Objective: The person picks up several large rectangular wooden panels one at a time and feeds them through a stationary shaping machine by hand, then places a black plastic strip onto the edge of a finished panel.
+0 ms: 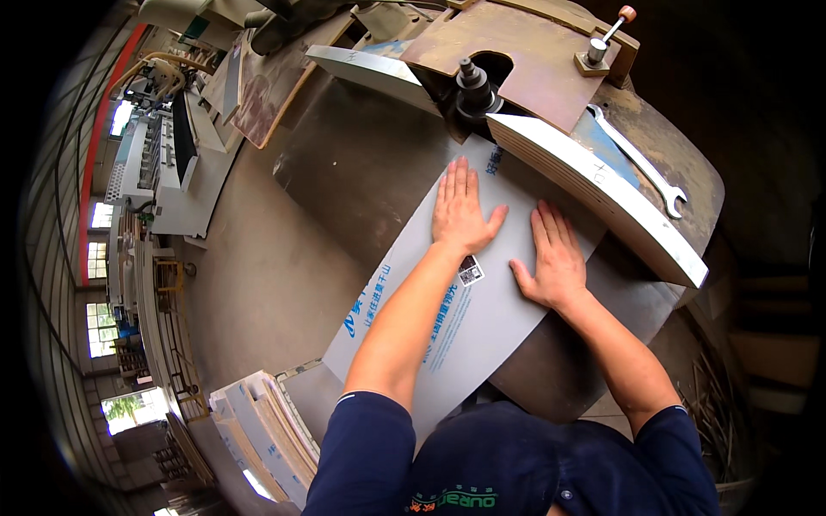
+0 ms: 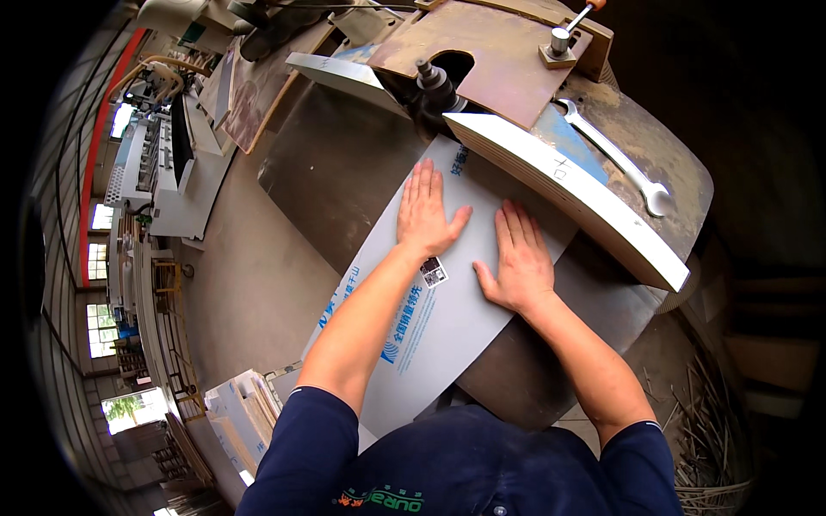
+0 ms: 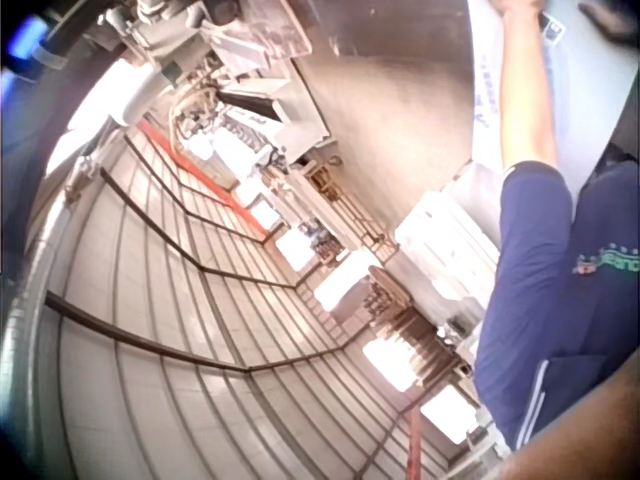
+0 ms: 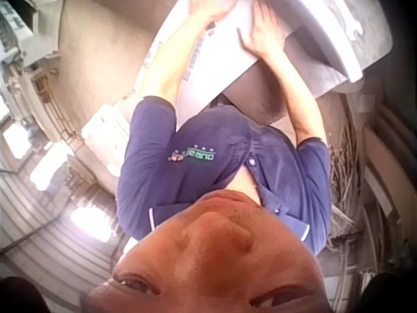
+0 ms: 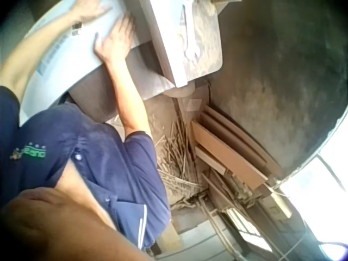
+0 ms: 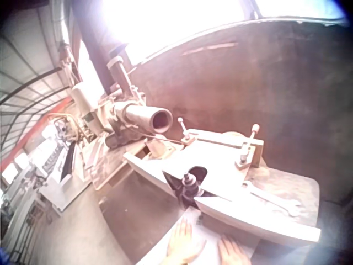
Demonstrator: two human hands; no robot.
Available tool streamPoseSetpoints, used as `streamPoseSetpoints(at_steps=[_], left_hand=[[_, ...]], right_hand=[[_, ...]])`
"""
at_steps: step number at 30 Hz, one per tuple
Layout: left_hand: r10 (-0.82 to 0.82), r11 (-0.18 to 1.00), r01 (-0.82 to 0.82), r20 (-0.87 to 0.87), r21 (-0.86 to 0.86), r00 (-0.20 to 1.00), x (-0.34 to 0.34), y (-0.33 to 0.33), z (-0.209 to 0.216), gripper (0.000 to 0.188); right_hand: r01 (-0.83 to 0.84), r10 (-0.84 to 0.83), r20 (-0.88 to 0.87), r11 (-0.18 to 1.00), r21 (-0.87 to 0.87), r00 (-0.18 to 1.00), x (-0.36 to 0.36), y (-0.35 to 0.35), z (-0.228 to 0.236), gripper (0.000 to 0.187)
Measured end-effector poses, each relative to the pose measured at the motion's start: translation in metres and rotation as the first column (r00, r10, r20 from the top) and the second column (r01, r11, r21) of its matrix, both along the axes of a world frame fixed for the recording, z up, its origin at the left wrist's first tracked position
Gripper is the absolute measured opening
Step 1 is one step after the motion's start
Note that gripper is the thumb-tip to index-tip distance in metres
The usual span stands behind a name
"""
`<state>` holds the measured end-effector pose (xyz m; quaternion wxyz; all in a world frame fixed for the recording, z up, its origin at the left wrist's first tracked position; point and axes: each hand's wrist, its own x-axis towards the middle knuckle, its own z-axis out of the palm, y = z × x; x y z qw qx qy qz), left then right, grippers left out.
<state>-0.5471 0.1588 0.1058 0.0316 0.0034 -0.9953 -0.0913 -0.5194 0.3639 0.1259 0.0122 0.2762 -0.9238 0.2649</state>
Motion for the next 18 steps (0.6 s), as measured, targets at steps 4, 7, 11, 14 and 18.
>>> streamPoseSetpoints(at_steps=[4, 7, 11, 14, 18], left_hand=[[0.005, 1.0, -0.005, 0.012, -0.015, 1.0, -0.007, -0.013, 0.002, 0.09], [0.004, 1.0, -0.004, -0.008, -0.023, 1.0, -0.01, -0.022, 0.001, 0.089], [0.011, 1.0, -0.011, -0.008, -0.025, 1.0, -0.016, -0.034, 0.001, 0.088], [0.011, 1.0, -0.011, -0.012, -0.029, 1.0, -0.02, -0.042, 0.003, 0.088], [0.008, 0.999, -0.009, -0.016, -0.045, 1.0, -0.025, -0.053, 0.001, 0.088]], right_hand=[[-0.003, 0.003, -0.001, 1.0, -0.024, 1.0, -0.006, -0.012, 0.002, 0.08], [-0.006, 0.006, 0.005, 0.999, -0.032, 1.0, -0.01, -0.021, 0.004, 0.078], [-0.01, 0.01, -0.007, 0.999, -0.049, 1.0, -0.017, -0.035, 0.002, 0.078], [-0.014, 0.013, -0.019, 0.998, -0.058, 1.0, -0.022, -0.042, 0.001, 0.078], [-0.011, 0.01, -0.014, 0.998, -0.063, 1.0, -0.026, -0.052, 0.0, 0.078]])
